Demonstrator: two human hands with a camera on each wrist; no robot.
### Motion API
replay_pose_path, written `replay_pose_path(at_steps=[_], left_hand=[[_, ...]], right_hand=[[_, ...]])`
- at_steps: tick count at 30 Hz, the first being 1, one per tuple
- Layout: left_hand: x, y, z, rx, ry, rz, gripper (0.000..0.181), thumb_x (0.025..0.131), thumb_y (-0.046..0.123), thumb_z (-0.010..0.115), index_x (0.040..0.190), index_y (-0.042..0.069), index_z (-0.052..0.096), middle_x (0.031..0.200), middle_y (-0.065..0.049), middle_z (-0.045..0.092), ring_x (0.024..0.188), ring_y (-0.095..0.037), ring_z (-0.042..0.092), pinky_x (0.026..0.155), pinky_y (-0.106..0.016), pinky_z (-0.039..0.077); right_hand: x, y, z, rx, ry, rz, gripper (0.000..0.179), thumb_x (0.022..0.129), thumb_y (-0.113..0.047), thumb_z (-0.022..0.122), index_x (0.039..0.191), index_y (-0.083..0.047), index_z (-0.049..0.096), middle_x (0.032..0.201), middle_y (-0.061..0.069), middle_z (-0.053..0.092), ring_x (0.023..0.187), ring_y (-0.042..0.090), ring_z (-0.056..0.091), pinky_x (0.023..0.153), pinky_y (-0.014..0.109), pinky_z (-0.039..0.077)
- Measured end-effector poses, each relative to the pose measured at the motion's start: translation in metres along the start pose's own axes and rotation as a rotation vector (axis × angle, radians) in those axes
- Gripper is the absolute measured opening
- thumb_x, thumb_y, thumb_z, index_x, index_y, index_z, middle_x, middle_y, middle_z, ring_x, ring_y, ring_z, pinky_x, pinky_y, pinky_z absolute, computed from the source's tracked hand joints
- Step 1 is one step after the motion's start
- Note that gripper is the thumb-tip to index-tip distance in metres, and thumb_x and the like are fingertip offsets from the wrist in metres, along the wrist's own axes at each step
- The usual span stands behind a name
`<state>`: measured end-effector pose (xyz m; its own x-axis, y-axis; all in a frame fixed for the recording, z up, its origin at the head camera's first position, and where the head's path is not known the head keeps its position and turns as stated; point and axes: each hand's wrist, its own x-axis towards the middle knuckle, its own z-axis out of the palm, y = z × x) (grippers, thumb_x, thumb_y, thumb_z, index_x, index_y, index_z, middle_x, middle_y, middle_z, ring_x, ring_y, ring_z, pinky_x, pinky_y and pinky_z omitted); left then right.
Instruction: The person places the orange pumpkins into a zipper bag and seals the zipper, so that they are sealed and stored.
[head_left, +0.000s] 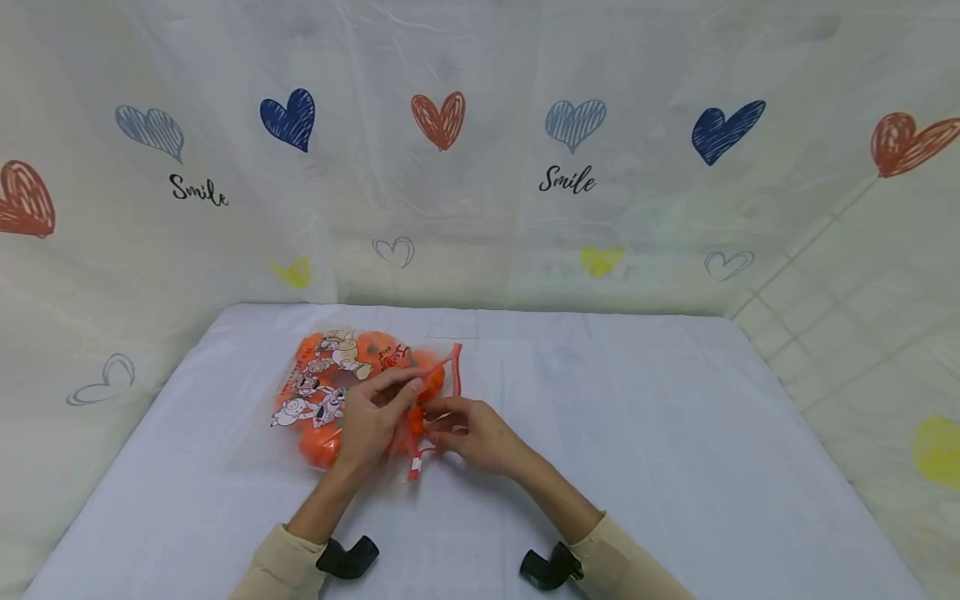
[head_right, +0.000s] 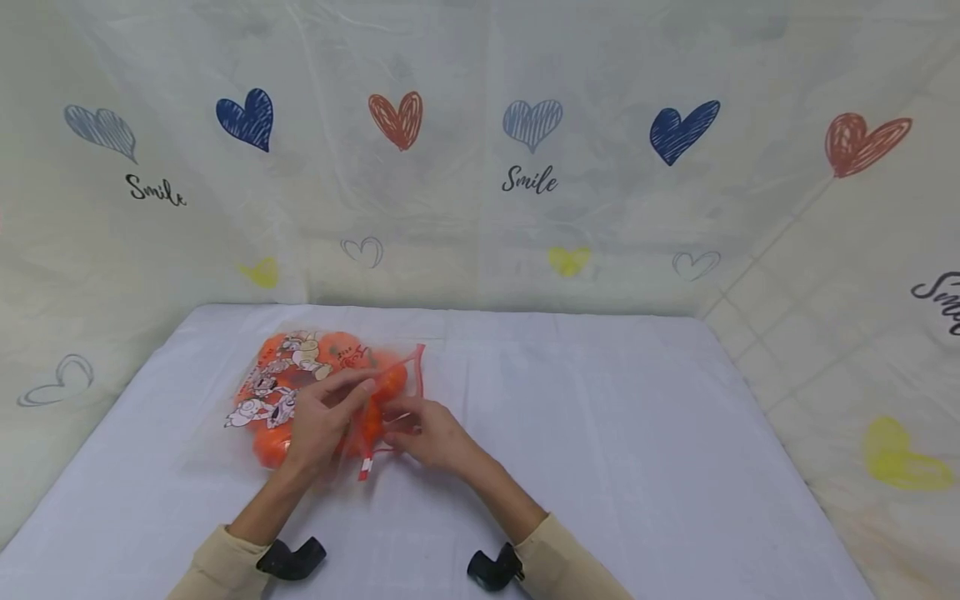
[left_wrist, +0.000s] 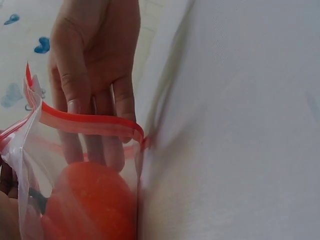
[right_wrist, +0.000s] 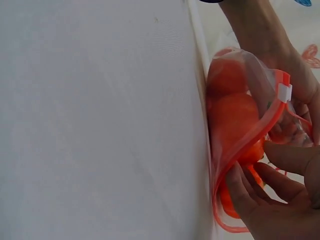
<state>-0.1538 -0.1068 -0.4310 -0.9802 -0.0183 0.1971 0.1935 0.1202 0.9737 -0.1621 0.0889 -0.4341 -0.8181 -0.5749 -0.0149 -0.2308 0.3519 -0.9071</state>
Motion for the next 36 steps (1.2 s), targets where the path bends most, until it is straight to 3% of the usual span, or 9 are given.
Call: replay_pose_path(at_steps=[9, 23, 30, 36], left_hand=[[0.002, 0.000, 0.002, -0.018, 0.018, 0.036, 0.023, 0.099, 0.023, 0.072, 0.119, 0.013, 0.078, 0.120, -0.010, 0.075, 0.103, -0.012, 0.067, 0.088, -0.017, 0.057], [0.001, 0.003, 0.004, -0.060, 0.070, 0.009, 0.023, 0.100, 0.020, 0.072, 0.118, 0.008, 0.077, 0.120, -0.012, 0.074, 0.095, -0.012, 0.068, 0.085, -0.018, 0.059], [0.001, 0.004, 0.006, -0.022, 0.030, 0.008, 0.024, 0.097, 0.023, 0.075, 0.119, 0.012, 0.077, 0.117, -0.010, 0.075, 0.096, -0.015, 0.066, 0.083, -0.018, 0.057], [-0.002, 0.005, 0.003, 0.014, -0.004, 0.015, 0.026, 0.097, 0.024, 0.075, 0.121, 0.015, 0.076, 0.121, -0.006, 0.073, 0.103, -0.015, 0.064, 0.088, -0.017, 0.055]], right_hand=[[-0.006, 0.002, -0.019, 0.087, 0.019, 0.053, 0.039, 0.100, -0.013, 0.068, 0.138, -0.003, 0.063, 0.134, 0.016, 0.069, 0.120, 0.031, 0.070, 0.091, 0.028, 0.061], [-0.017, 0.003, -0.036, 0.024, 0.038, 0.026, 0.033, 0.101, -0.017, 0.068, 0.131, -0.003, 0.066, 0.128, 0.018, 0.070, 0.114, 0.029, 0.070, 0.085, 0.022, 0.059], [-0.024, -0.004, -0.036, 0.043, 0.007, 0.000, 0.031, 0.100, -0.015, 0.067, 0.130, -0.004, 0.066, 0.127, 0.018, 0.070, 0.111, 0.028, 0.071, 0.087, 0.020, 0.058], [-0.029, -0.011, -0.034, 0.049, -0.011, -0.013, 0.033, 0.100, -0.014, 0.068, 0.131, -0.004, 0.065, 0.128, 0.017, 0.069, 0.110, 0.027, 0.070, 0.086, 0.021, 0.058]])
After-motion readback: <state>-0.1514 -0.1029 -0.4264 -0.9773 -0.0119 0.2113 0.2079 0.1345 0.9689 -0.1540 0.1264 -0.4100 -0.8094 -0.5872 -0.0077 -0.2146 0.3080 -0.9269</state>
